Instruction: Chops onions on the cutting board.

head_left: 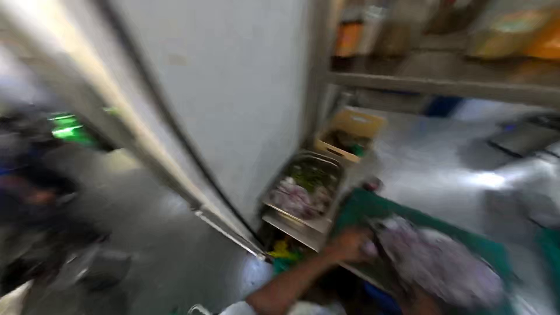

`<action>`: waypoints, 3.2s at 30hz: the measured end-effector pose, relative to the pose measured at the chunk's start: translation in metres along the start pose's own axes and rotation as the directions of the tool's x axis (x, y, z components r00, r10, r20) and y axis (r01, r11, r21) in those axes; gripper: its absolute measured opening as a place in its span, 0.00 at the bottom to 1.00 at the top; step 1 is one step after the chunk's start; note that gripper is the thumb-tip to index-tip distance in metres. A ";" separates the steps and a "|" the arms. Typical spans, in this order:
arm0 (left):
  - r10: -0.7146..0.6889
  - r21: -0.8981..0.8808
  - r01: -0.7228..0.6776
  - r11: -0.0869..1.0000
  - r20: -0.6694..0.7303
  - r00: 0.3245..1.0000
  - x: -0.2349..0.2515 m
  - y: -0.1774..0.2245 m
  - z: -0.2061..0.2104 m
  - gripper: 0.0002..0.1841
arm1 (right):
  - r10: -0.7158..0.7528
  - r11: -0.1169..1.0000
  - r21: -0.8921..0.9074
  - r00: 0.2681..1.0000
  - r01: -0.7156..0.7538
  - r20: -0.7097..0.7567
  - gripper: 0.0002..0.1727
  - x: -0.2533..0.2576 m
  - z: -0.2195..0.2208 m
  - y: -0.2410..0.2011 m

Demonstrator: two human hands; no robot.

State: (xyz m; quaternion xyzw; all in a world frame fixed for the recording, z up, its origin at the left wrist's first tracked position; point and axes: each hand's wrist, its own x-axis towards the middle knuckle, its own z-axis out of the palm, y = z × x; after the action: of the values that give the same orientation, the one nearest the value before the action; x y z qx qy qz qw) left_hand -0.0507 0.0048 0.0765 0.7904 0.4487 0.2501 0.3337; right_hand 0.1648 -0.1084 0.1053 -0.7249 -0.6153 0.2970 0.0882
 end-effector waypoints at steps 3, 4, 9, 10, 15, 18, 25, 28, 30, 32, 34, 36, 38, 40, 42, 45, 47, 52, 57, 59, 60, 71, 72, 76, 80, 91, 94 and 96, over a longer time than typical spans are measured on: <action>0.015 -0.060 -0.007 0.998 0.141 0.990 0.018 -0.018 0.003 0.21 | 0.167 0.984 -0.072 0.982 -0.161 0.088 0.27 0.001 -0.006 -0.005; 0.035 -0.059 -0.026 0.998 0.147 0.989 0.023 -0.021 0.004 0.17 | 0.201 0.977 -0.098 0.972 -0.190 0.118 0.27 0.001 -0.009 -0.007; 0.163 0.011 -0.170 0.985 0.238 0.958 0.043 -0.021 0.000 0.11 | 0.272 0.958 -0.163 0.930 -0.236 0.247 0.28 0.006 -0.010 -0.007; 0.185 0.037 -0.205 0.978 0.291 0.939 0.049 -0.020 -0.003 0.10 | 0.267 0.957 -0.186 0.931 -0.224 0.250 0.27 0.006 -0.016 -0.010; 0.243 0.042 -0.285 0.958 0.415 0.877 0.062 -0.016 -0.008 0.07 | 0.262 0.935 -0.289 0.948 -0.204 0.180 0.21 -0.009 -0.057 -0.042; 0.283 0.036 -0.322 0.946 0.394 0.875 0.060 -0.019 -0.009 0.06 | 0.259 0.954 -0.209 0.940 -0.213 0.221 0.22 0.012 -0.022 -0.031; 0.334 0.006 -0.363 0.932 0.378 0.863 0.061 -0.019 -0.012 0.04 | 0.237 0.941 -0.287 0.953 -0.177 0.191 0.19 0.005 -0.054 -0.045; 0.314 -0.009 -0.333 0.943 0.363 0.878 0.055 -0.019 -0.010 0.05 | 0.243 0.958 -0.202 0.948 -0.201 0.208 0.22 0.023 -0.010 -0.028; 0.306 -0.010 -0.324 0.946 0.356 0.883 0.057 -0.021 -0.008 0.05 | 0.215 0.963 -0.208 0.954 -0.171 0.209 0.23 0.033 -0.006 -0.020; 0.288 -0.005 -0.307 0.952 0.366 0.885 0.054 -0.020 -0.009 0.05 | 0.212 0.954 -0.258 0.952 -0.153 0.220 0.23 0.022 -0.030 -0.029; 0.294 -0.002 -0.314 0.950 0.357 0.887 0.055 -0.019 -0.011 0.04 | 0.228 0.940 -0.303 0.950 -0.159 0.211 0.20 0.009 -0.054 -0.043; 0.298 -0.008 -0.314 0.949 0.337 0.893 0.051 -0.019 -0.010 0.04 | 0.247 0.945 -0.267 0.945 -0.186 0.214 0.21 0.011 -0.039 -0.041; 0.292 0.001 -0.310 0.951 0.332 0.897 0.049 -0.021 -0.008 0.05 | 0.245 0.960 -0.189 0.943 -0.205 0.226 0.23 0.028 -0.003 -0.025; 0.295 0.005 -0.314 0.950 0.326 0.898 0.052 -0.021 -0.008 0.05 | 0.238 0.958 -0.215 0.941 -0.188 0.239 0.23 0.035 -0.011 -0.024; 0.277 0.002 -0.294 0.956 0.330 0.902 0.049 -0.022 -0.008 0.05 | 0.235 0.950 -0.264 0.941 -0.168 0.245 0.22 0.021 -0.035 -0.036; 0.254 0.006 -0.270 0.963 0.328 0.910 0.049 -0.021 -0.009 0.05 | 0.248 0.942 -0.283 0.941 -0.180 0.229 0.21 0.013 -0.042 -0.042; 0.252 0.002 -0.267 0.964 0.320 0.913 0.045 -0.020 -0.008 0.05 | 0.238 0.958 -0.219 0.941 -0.187 0.239 0.24 0.026 -0.006 -0.029; 0.296 0.010 -0.313 0.950 0.299 0.907 0.048 -0.025 -0.007 0.04 | 0.214 0.950 -0.276 0.944 -0.142 0.252 0.22 0.019 -0.044 -0.039; 0.280 0.009 -0.293 0.956 0.261 0.924 0.042 -0.026 -0.004 0.04 | 0.232 0.961 -0.212 0.938 -0.180 0.257 0.23 0.030 -0.001 -0.029; 0.278 0.011 -0.291 0.957 0.264 0.924 0.046 -0.025 -0.005 0.04 | 0.216 0.959 -0.243 0.937 -0.149 0.276 0.24 0.034 -0.013 -0.031; 0.279 0.009 -0.292 0.956 0.268 0.922 0.043 -0.024 -0.005 0.04 | 0.212 0.957 -0.254 0.935 -0.140 0.284 0.24 0.027 -0.024 -0.035; 0.275 0.020 -0.290 0.957 0.257 0.926 0.040 -0.025 -0.004 0.04 | 0.184 0.967 -0.225 0.945 -0.124 0.271 0.21 0.019 -0.039 -0.035; 0.269 0.025 -0.285 0.958 0.255 0.929 0.040 -0.025 -0.004 0.04 | 0.190 0.963 -0.239 0.946 -0.127 0.262 0.21 0.016 -0.044 -0.037; 0.272 0.022 -0.284 0.959 0.227 0.935 0.036 -0.025 -0.001 0.04 | 0.194 0.977 -0.137 0.944 -0.162 0.265 0.25 0.028 0.009 -0.025; 0.278 0.072 -0.301 0.951 0.230 0.933 0.036 -0.024 0.000 0.06 | 0.159 0.985 -0.109 0.951 -0.134 0.264 0.24 0.038 0.006 -0.008; -0.293 -0.083 0.291 0.953 -0.024 0.956 0.005 0.003 0.036 0.12 | 0.204 0.979 -0.016 0.963 -0.205 0.175 0.22 0.024 -0.018 -0.016; -0.374 -0.340 0.331 0.880 -0.069 0.925 -0.004 0.004 0.045 0.10 | 0.240 0.971 -0.036 0.944 -0.238 0.226 0.22 0.015 -0.013 -0.025; -0.223 -0.195 0.196 0.961 -0.129 0.966 -0.008 -0.008 0.042 0.11 | 0.264 0.965 -0.063 0.934 -0.256 0.242 0.23 0.012 -0.008 -0.027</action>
State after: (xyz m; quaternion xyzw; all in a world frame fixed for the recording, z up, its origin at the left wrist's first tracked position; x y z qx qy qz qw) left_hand -0.0299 -0.0120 0.0419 0.6838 0.5291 0.3116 0.3942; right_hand 0.1470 -0.0893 0.1211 -0.7582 -0.5246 0.3850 -0.0406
